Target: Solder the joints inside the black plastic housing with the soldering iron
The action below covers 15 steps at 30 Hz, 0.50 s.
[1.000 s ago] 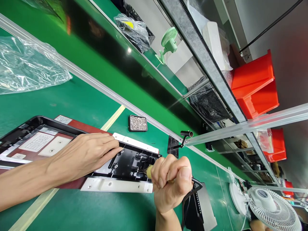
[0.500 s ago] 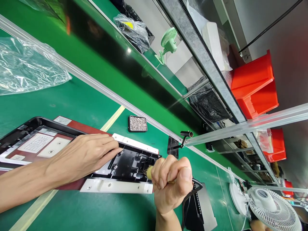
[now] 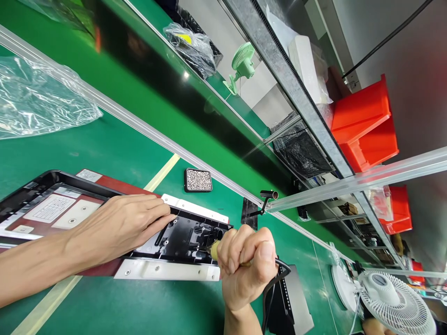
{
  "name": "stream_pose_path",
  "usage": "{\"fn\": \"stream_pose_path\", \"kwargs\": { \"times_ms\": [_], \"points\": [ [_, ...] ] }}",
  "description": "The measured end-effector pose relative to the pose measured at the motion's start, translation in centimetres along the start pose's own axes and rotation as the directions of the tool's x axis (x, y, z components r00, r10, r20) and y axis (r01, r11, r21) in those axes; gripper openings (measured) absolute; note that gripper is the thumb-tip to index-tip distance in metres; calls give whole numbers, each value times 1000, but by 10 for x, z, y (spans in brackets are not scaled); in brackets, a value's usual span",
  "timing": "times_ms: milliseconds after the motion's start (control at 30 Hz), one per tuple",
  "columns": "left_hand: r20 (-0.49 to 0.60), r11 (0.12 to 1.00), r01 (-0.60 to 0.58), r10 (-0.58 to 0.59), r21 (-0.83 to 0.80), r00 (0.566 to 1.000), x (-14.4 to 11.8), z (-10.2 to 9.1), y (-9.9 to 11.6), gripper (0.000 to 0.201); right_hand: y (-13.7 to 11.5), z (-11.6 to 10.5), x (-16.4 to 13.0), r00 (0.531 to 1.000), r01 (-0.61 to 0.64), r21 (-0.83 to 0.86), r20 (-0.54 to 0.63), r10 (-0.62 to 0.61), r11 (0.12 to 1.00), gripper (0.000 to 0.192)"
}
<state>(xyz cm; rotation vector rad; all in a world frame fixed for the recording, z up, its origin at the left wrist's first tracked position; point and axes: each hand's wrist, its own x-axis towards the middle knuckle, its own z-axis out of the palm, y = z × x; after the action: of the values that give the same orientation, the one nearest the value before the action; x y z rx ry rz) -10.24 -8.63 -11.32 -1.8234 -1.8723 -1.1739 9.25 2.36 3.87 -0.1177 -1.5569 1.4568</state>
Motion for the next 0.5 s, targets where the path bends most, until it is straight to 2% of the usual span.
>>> {"fn": "stream_pose_path", "kwargs": {
  "times_ms": [167, 500],
  "points": [
    [-4, 998, -10, 10, 59, 1000, 1, 2, -1, 57, 1, -3, -3, 1000, -19, -4, -13, 19, 1000, 55],
    [0, 995, -39, 39, 90, 999, 2, -1, -1, 57, 1, -3, -5, 999, -31, 6, -34, 32, 999, 56]
  ]
}}
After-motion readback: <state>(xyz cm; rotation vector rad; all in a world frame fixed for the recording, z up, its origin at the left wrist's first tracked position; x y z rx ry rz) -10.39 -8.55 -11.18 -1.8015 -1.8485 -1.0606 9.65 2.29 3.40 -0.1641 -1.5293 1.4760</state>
